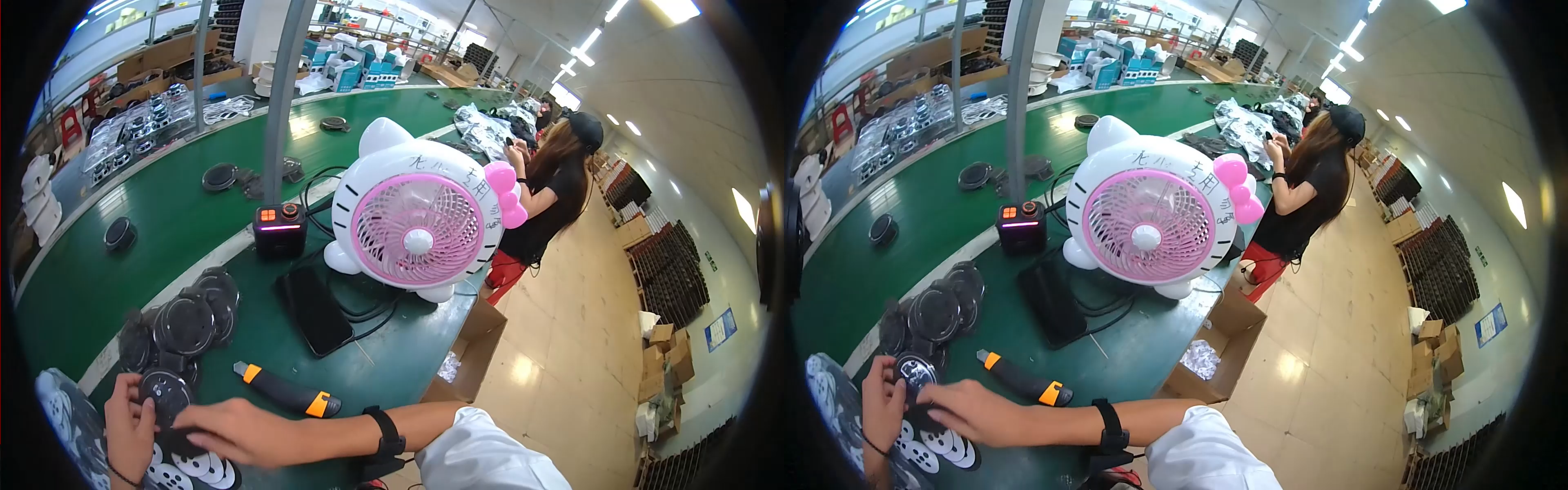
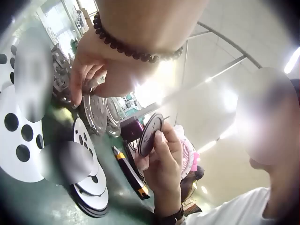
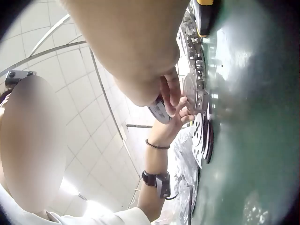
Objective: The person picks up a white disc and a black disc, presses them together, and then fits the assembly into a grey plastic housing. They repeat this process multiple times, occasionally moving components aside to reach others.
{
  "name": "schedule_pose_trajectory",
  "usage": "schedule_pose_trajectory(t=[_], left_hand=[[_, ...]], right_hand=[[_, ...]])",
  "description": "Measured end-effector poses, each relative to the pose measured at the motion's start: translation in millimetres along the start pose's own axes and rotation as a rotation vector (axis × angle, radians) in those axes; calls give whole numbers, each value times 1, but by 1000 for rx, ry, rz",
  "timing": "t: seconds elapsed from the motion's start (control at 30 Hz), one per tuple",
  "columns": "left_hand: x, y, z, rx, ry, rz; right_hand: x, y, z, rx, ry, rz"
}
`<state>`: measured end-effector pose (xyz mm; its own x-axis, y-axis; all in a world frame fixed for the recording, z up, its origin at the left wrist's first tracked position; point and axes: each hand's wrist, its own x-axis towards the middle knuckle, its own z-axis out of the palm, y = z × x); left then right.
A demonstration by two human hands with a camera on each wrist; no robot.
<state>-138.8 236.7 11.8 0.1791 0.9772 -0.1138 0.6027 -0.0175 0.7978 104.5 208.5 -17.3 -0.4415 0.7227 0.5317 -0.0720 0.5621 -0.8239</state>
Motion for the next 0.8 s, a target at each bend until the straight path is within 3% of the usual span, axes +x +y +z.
schedule_pose_trajectory(t=[0.07,0.1,0.13,0.17,0.2,0.23,0.33,0.43,0.57,0.63,0.67,0.8], left_hand=[[-11,8,3,181,116,77],[-8,11,5,287,197,282],[-10,11,2,422,266,452],[-25,34,5,247,295,296],[-38,64,2,5,200,50],[-48,69,4,-76,202,104],[-77,56,13,-423,45,-9],[-87,38,25,-694,59,6],[-97,32,26,-694,122,14],[-106,48,20,-734,92,-50],[-111,55,16,-740,91,-61],[-138,80,-6,-656,-174,-175]], right_hand=[[4,-8,-7,16,35,120],[7,-16,-12,79,44,186],[4,-2,-11,-27,107,10],[5,-5,-15,-66,105,-23],[7,-9,-17,-106,109,-11],[10,-15,-18,-164,87,12],[11,-16,-9,0,44,31],[8,-26,2,141,42,116],[5,-24,7,317,8,201],[5,-28,2,603,-27,409],[5,-29,-3,584,-96,491],[0,-43,2,791,-141,564]])
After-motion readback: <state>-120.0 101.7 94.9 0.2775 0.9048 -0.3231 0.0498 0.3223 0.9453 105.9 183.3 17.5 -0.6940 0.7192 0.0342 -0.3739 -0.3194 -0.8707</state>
